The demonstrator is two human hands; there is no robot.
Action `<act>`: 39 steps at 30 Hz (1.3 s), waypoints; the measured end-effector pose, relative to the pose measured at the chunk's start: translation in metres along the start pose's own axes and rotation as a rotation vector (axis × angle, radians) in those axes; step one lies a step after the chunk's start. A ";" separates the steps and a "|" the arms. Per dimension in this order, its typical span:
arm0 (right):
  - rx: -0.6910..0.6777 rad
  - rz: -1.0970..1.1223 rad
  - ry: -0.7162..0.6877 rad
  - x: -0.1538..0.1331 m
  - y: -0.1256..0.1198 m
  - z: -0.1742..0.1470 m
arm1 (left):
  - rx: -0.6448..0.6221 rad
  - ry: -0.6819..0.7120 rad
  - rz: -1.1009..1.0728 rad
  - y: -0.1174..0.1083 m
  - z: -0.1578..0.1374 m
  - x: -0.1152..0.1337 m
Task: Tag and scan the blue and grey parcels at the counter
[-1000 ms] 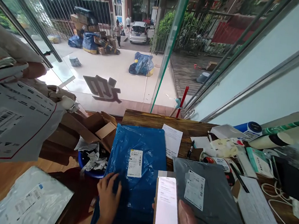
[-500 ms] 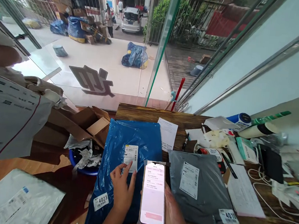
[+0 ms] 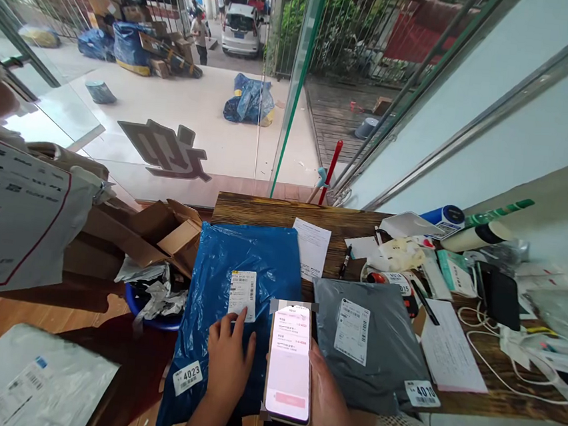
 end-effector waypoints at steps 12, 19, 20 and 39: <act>0.032 0.003 0.024 -0.002 -0.006 0.000 | -0.222 -0.083 0.282 0.040 0.021 -0.012; -0.005 -0.037 0.049 0.004 -0.005 -0.001 | -0.275 -0.120 0.290 0.047 0.033 -0.016; -0.003 -0.038 0.049 0.004 -0.004 -0.001 | -0.277 -0.122 0.290 0.046 0.034 -0.016; -0.278 -0.136 -0.028 -0.011 0.018 -0.024 | -0.381 -0.370 -0.582 0.012 0.012 0.013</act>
Point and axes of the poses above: each hand's wrist, its own z-axis towards the middle knuckle, its own y-axis out of the palm, x = y × z, the point moved 8 cm from there along z, towards the middle knuckle, and after that the axes turned 13 degrees about x, right-handed, at the moved point
